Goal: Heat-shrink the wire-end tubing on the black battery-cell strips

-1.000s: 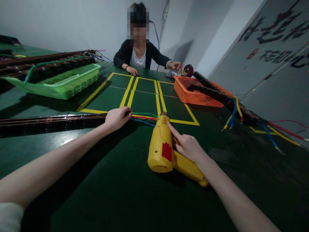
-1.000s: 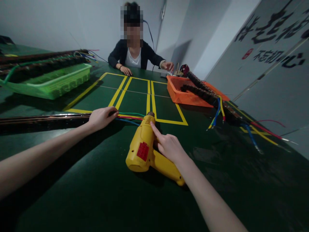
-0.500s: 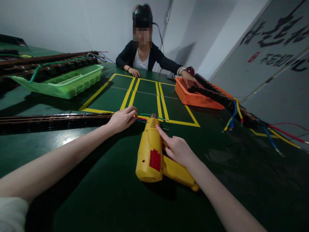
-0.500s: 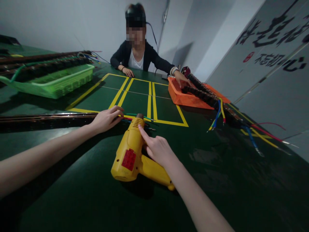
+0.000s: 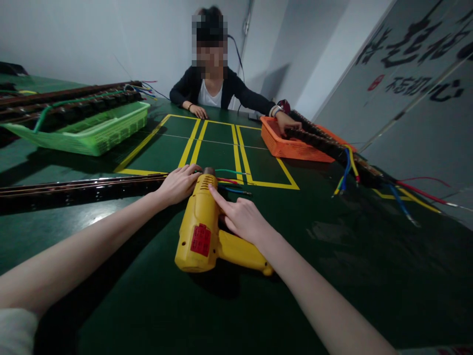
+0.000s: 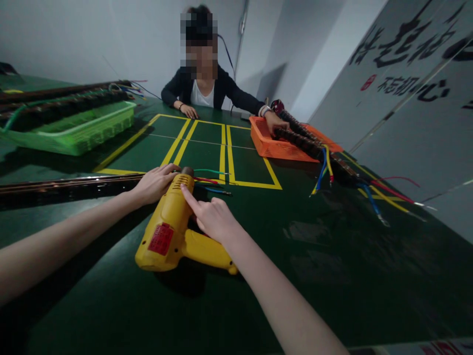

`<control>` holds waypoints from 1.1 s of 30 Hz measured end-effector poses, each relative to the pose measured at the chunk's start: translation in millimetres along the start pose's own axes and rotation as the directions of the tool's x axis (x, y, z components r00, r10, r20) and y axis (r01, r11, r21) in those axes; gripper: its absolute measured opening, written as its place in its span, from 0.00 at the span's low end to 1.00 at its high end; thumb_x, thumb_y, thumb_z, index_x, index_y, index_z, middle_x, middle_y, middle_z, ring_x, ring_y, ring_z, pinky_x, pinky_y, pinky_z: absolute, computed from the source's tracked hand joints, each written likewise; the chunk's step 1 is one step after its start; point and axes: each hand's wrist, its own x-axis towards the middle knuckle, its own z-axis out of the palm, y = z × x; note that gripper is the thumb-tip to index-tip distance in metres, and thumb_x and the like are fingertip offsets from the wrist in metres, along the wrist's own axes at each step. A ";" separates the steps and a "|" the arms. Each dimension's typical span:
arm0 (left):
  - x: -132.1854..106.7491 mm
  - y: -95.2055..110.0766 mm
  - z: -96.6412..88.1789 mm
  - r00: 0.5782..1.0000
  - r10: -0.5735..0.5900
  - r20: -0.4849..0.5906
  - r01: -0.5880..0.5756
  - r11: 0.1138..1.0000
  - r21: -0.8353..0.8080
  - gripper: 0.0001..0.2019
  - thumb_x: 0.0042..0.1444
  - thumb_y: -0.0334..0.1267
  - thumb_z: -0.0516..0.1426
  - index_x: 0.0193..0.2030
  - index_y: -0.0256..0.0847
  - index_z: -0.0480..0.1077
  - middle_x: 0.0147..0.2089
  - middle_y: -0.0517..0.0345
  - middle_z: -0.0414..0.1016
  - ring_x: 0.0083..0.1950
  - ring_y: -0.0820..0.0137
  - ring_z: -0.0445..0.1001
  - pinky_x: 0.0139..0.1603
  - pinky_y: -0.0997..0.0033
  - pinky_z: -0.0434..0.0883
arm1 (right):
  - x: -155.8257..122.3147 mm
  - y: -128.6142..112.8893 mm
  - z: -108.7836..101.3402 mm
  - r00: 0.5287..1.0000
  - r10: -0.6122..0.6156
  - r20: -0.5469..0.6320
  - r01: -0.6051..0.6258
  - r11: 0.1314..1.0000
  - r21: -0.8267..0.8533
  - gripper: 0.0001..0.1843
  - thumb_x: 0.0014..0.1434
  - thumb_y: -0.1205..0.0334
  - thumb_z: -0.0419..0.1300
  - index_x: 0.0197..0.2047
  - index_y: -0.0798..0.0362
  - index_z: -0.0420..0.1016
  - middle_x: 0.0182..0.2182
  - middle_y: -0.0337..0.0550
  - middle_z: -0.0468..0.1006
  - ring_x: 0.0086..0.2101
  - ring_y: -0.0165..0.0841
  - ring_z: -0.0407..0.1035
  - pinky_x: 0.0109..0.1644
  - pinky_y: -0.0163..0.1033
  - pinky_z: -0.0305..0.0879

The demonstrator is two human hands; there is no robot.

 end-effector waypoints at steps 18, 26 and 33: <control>-1.5 0.7 0.1 0.997 0.073 -0.004 -0.073 0.997 0.019 0.20 0.66 0.43 0.43 0.59 0.38 0.64 0.57 0.44 0.64 0.54 0.58 0.67 0.51 0.57 0.68 | -42.1 58.4 4.3 0.990 0.135 -0.041 -0.136 0.990 -0.023 0.41 0.59 0.71 0.50 0.71 0.54 0.35 0.29 0.39 0.75 0.25 0.32 0.64 0.33 0.37 0.58; -1.5 1.7 -0.6 0.995 0.095 -0.003 -0.095 0.995 0.019 0.19 0.65 0.41 0.44 0.58 0.37 0.64 0.57 0.44 0.63 0.53 0.59 0.67 0.51 0.58 0.67 | -46.1 59.6 3.1 0.994 0.107 -0.034 -0.109 0.993 -0.043 0.43 0.56 0.73 0.52 0.71 0.55 0.37 0.34 0.42 0.76 0.26 0.31 0.63 0.34 0.37 0.59; 0.2 3.0 -2.0 0.988 0.151 0.026 -0.152 0.987 0.049 0.18 0.63 0.38 0.46 0.58 0.37 0.64 0.58 0.44 0.62 0.54 0.59 0.68 0.52 0.59 0.68 | -32.7 41.8 1.2 0.999 0.037 -0.033 -0.038 0.999 -0.032 0.42 0.57 0.72 0.52 0.71 0.59 0.36 0.36 0.46 0.78 0.29 0.33 0.66 0.36 0.38 0.60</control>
